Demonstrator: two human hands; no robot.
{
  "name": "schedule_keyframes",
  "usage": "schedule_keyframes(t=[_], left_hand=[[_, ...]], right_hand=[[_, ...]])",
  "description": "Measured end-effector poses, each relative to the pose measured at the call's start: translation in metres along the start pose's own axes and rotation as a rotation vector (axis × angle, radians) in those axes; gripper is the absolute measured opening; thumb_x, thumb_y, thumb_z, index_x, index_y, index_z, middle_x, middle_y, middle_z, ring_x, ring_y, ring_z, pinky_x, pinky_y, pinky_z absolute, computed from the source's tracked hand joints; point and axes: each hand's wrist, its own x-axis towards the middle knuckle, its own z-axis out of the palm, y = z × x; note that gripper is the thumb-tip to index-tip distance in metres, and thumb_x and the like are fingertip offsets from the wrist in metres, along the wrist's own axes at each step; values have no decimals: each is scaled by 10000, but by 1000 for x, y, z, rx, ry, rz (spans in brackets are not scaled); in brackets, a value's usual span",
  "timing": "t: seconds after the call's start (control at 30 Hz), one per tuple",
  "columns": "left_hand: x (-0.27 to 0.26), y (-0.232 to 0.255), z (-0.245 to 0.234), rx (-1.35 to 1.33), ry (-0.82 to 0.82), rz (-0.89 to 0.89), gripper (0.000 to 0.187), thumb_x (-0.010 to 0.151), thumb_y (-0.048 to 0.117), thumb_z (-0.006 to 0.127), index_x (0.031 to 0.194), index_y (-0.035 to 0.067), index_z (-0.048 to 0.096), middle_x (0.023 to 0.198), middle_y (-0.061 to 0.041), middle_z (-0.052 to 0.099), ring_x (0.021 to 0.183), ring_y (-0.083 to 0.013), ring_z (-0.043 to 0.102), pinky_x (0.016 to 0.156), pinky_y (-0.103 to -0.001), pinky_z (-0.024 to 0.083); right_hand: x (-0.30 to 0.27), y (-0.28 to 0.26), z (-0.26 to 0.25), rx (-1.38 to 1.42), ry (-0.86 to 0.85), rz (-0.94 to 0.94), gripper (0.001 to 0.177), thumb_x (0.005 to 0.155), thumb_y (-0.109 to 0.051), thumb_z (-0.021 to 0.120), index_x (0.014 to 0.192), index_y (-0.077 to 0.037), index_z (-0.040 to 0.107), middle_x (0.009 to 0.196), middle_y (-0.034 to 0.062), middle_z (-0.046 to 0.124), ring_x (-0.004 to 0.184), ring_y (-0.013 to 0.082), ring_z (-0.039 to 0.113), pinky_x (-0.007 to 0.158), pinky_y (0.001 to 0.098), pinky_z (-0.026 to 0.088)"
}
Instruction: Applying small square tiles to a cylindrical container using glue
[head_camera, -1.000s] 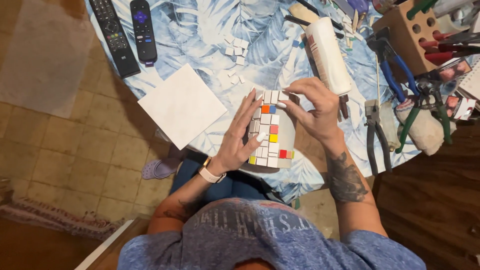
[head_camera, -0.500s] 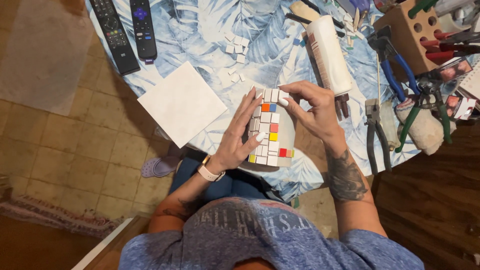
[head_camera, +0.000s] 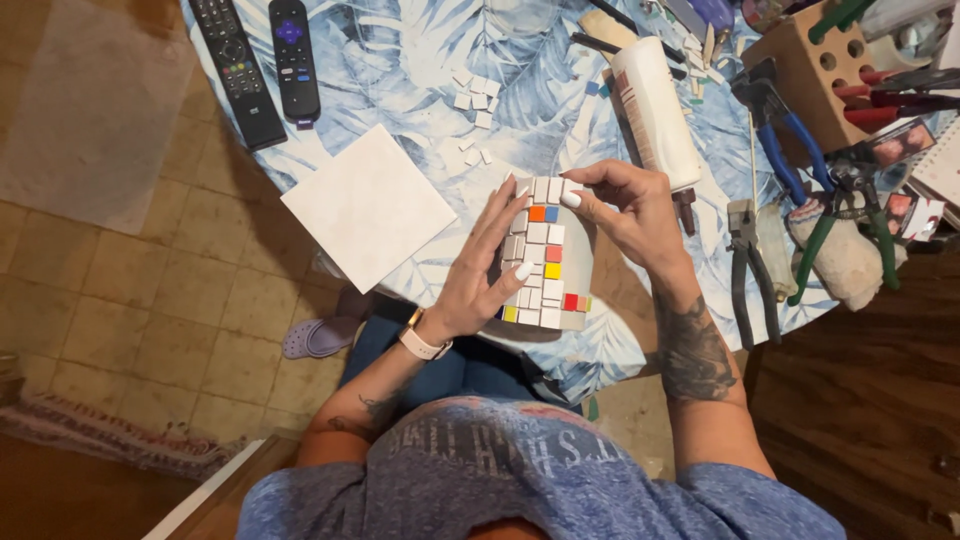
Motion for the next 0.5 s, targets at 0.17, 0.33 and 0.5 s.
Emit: schedule_keyframes(t=[0.17,0.33,0.5], left_hand=[[0,0,0,-2,3,2,630,815,416,417,1349,128,248,1425,-140,105,1296,-386,69,1021,-566,89],[1,1,1,-1,4,0,635,813,420,413,1350,125,244,1427,-142,99,1297,-383,72,1021,-568,93],[1,-1,1,-3,1,2,633,810,411,416,1345,115,250,1423,-154,105,1294,-393,74,1019,-572,89]], right_hand=[[0,6,-1,16,-9,4,212,733,10,680,926,51,604,648,60,477,635,51,399,549,222,429],[-1,11,-4,21,-11,12,218,731,4,684,928,51,602,680,75,519,644,45,406,560,219,429],[-1,11,-5,-4,-21,9,211,732,2,685,921,54,608,648,76,495,621,62,429,560,217,441]])
